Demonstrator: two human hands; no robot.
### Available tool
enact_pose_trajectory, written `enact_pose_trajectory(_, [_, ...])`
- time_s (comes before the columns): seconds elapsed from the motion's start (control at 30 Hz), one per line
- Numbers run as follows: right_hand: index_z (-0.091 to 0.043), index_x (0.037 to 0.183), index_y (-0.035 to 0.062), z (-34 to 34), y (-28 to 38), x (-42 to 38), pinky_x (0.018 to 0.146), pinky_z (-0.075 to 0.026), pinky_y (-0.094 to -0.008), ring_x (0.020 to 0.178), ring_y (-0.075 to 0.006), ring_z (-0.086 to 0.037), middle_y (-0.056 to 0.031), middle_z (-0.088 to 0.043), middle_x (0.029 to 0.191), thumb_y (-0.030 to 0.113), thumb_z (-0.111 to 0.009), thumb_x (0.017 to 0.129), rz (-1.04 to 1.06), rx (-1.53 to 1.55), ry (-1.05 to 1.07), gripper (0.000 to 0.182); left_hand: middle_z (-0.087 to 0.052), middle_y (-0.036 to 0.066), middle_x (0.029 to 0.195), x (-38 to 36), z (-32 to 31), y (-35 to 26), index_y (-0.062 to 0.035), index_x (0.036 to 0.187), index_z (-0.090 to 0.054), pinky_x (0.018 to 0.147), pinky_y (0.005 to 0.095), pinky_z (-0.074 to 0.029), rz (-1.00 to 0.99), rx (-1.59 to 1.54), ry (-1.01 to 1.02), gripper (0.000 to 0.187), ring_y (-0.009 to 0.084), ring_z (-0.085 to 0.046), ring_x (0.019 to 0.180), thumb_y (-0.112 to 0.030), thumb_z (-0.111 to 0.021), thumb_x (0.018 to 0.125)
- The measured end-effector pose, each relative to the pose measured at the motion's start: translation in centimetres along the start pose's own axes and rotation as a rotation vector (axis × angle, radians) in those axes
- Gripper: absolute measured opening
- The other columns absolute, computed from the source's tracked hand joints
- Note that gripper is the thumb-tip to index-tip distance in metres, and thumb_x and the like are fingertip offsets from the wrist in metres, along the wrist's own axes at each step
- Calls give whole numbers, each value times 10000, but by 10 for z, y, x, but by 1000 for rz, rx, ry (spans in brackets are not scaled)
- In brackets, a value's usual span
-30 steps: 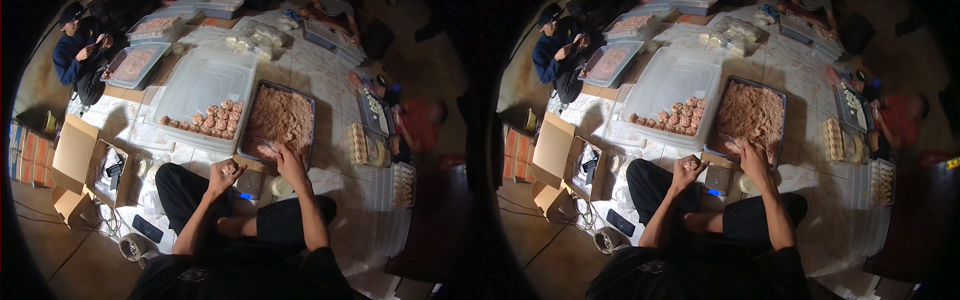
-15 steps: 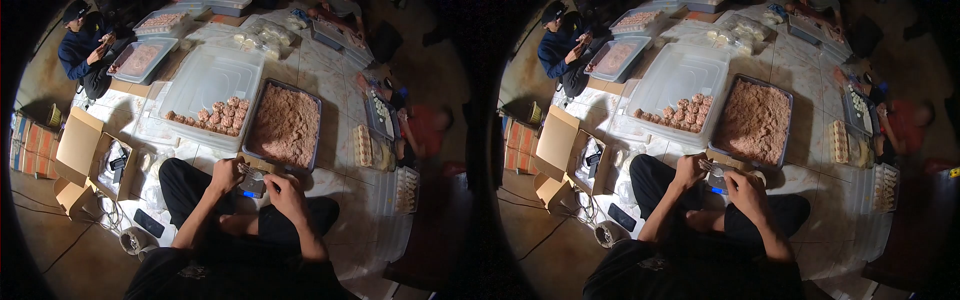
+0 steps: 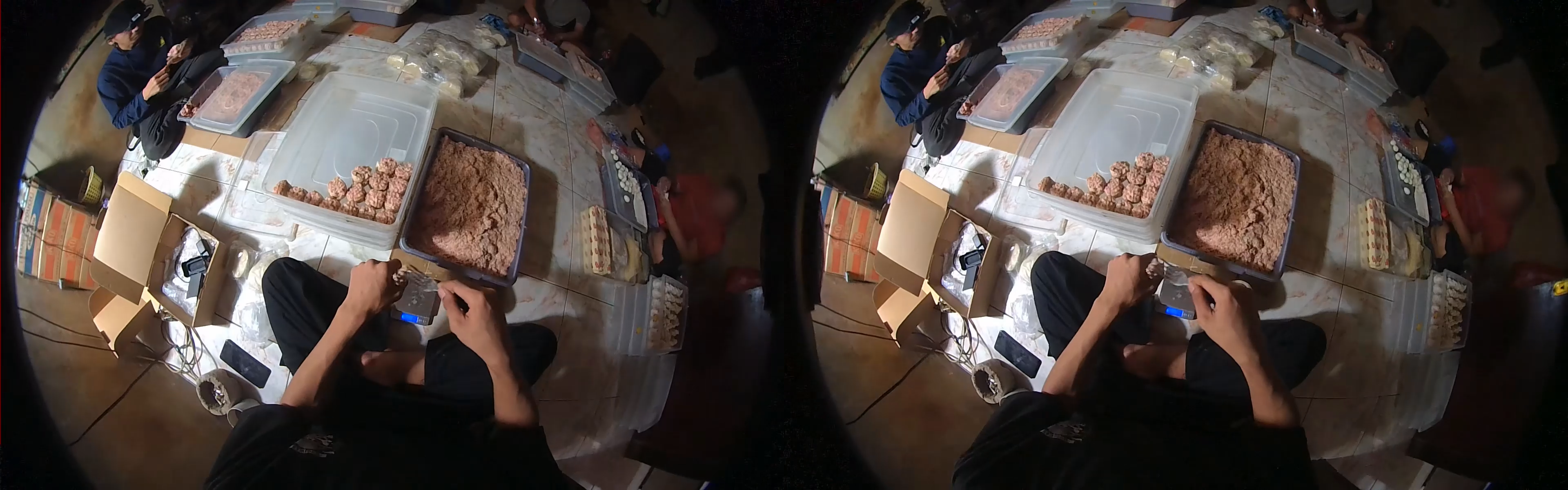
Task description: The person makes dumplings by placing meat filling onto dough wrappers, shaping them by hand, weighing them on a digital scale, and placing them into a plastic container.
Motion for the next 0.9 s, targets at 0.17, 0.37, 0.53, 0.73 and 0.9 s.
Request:
enact_pose_trajectory(0.17, [-744,1010,35,-9,-9,2,764,-568,-426,855,-372,-740,-186,-751,885,171,-676,981,34,-24,67,155,-726,209,841,1,-11,0,-88,989,-727,750,507,-582,6,-30,23,292,411,-715,832,-308,-791,808])
enact_pose_trajectory(0.37, [-719,1174,46,30,-56,33,887,-563,-398,1072,-394,-710,-203,-745,1098,159,-632,1005,-98,-81,-178,221,-719,113,780,-2,-22,7,-7,909,-683,693,371,-559,-110,-623,-13,323,261,-719,740,-272,-854,837])
enact_pose_trajectory(0.53, [-718,1079,61,36,-139,51,769,-535,-515,930,-441,-690,-213,-732,982,166,-645,960,-213,-659,-31,174,-490,-79,712,1,-17,-12,-88,799,-534,592,256,-412,27,-1120,174,295,39,-446,657,-85,-823,860])
enact_pose_trajectory(0.73, [-734,1062,64,32,33,12,730,-566,-416,834,-372,-724,-148,-736,895,87,-697,928,162,-126,103,141,-663,3,845,-4,-35,-1,-12,1017,-666,723,282,-513,68,-1306,252,193,109,-613,780,-11,-779,860])
enact_pose_trajectory(0.9, [-721,1053,50,19,25,8,749,-563,-452,847,-390,-716,-174,-728,923,100,-677,950,200,-188,26,122,-733,61,910,2,-16,-14,6,1062,-699,796,344,-554,-99,-877,277,230,166,-684,868,-15,-765,843])
Point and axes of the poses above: each hand's wrist, its own x-axis towards the middle knuckle, its own z-axis out of the back of the hand, y = z × x, the point moved 7 cm from there along x, towards the middle knuckle
